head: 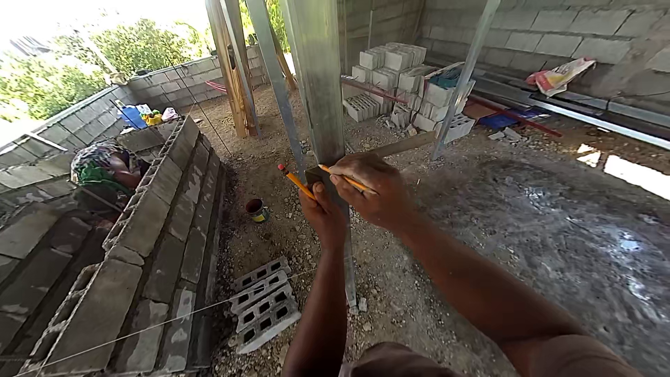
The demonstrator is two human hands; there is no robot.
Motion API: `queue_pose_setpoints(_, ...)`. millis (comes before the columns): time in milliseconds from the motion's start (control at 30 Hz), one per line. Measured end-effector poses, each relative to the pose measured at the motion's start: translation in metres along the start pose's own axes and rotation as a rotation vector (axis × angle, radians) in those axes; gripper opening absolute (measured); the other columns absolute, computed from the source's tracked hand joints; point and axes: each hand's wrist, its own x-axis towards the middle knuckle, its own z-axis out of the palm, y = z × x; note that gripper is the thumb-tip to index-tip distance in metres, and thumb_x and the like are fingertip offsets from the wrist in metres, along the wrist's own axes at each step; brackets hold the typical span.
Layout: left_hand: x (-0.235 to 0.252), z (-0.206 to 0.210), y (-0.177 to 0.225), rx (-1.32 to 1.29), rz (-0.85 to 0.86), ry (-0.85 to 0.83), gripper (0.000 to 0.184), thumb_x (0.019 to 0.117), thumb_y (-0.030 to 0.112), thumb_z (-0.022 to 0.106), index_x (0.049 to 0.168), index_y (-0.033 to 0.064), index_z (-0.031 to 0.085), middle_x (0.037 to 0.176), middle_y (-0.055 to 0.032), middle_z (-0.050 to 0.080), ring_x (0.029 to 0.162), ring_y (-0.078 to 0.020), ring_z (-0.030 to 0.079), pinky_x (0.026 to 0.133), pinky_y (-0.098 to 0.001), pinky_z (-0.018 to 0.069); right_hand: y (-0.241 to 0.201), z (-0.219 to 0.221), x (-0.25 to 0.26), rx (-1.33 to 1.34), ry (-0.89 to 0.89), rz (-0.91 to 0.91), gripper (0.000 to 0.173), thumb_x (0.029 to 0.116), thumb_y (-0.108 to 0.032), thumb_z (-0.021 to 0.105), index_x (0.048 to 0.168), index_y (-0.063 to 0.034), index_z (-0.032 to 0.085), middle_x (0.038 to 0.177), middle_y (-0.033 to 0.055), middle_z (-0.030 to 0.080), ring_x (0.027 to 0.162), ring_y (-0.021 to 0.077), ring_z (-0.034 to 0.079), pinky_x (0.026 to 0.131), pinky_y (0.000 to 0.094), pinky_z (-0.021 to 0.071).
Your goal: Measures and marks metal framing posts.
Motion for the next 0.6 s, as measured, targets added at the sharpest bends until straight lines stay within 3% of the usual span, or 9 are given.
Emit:
queue_pose_setpoints(133,0.0,-0.001,0.004,0.02,0.001,0.004,0.031,0.1106,0.039,0.041,0.109,0.013,0.056,0.077,0.0045,0.053,0.064,-0.0036,0.054,0.058,-0.0221,0.0496,0.006,-0.018,-0.005,-0.044,0.039,0.03,0.014,0.0956,-0.012,0.068,0.103,-0.0031,0.076,0.105,0.0081,0.075,0.107,0.0187,0.07,0.096,0.0369,0.0577)
queue_pose_setpoints(267,-0.001,-0.004,0.006,0.054,-0.027,-0.006,0.036,0.1096,0.046,0.039,0.108,0.014,0.056,0.078,0.003,0.052,0.064,-0.0059,0.054,0.059,-0.025,0.0505,0.011,-0.054,-0.015,-0.02,0.149,0.263,0.019,0.0998,-0.015,0.064,0.108,-0.0016,0.074,0.103,0.0073,0.074,0.092,0.0102,0.071,0.082,0.0277,0.0605)
queue_pose_setpoints(333,0.003,-0.011,0.005,0.079,-0.016,-0.066,0.038,0.1092,0.048,0.038,0.108,0.0139,0.056,0.078,0.0027,0.051,0.063,-0.0061,0.052,0.058,-0.025,0.0495,0.007,-0.069,-0.019,0.04,0.207,0.287,0.02,0.101,-0.016,0.062,0.11,-0.0009,0.073,0.104,0.0072,0.073,0.09,0.0097,0.07,0.081,0.0277,0.061)
queue_pose_setpoints(400,0.015,-0.031,0.009,0.135,0.034,-0.19,0.04,0.1096,0.047,0.038,0.11,0.012,0.056,0.078,0.0014,0.052,0.062,-0.0078,0.051,0.056,-0.0268,0.0483,0.006,-0.084,-0.024,0.032,0.24,0.233,0.022,0.1025,-0.016,0.061,0.114,0.0004,0.072,0.107,0.0091,0.072,0.094,0.0125,0.07,0.083,0.0305,0.0612)
queue_pose_setpoints(467,0.045,-0.063,0.029,0.179,0.137,-0.372,0.043,0.1098,0.046,0.04,0.116,0.0081,0.058,0.085,-0.0015,0.064,0.066,-0.0105,0.06,0.059,-0.03,0.0542,0.011,-0.105,-0.028,-0.039,0.256,0.172,0.027,0.1059,-0.018,0.056,0.118,0.0013,0.07,0.113,0.012,0.072,0.1,0.0161,0.071,0.088,0.0344,0.0608)
queue_pose_setpoints(500,0.066,-0.081,0.046,0.216,0.195,-0.472,0.042,0.11,0.045,0.041,0.118,0.0072,0.058,0.086,-0.0026,0.067,0.067,-0.012,0.064,0.059,-0.0318,0.0576,0.014,-0.115,-0.031,-0.062,0.269,0.167,0.029,0.1071,-0.019,0.054,0.12,0.0019,0.069,0.115,0.0131,0.072,0.103,0.0174,0.07,0.091,0.0358,0.0599)
queue_pose_setpoints(567,0.116,-0.109,0.095,0.361,0.313,-0.628,0.042,0.1092,0.045,0.043,0.118,0.0072,0.059,0.08,-0.0036,0.065,0.059,-0.0127,0.061,0.053,-0.0323,0.0554,0.018,-0.13,-0.035,-0.078,0.307,0.191,0.031,0.108,-0.02,0.053,0.121,0.0025,0.068,0.115,0.0128,0.072,0.104,0.0168,0.07,0.093,0.0354,0.059)
queue_pose_setpoints(600,0.143,-0.117,0.125,0.454,0.384,-0.689,0.042,0.1087,0.044,0.046,0.117,0.006,0.061,0.079,-0.0039,0.064,0.061,-0.0135,0.061,0.055,-0.0351,0.0551,0.019,-0.134,-0.037,-0.07,0.324,0.211,0.031,0.1082,-0.021,0.053,0.122,0.0029,0.068,0.114,0.0128,0.071,0.102,0.0163,0.07,0.092,0.0347,0.059)
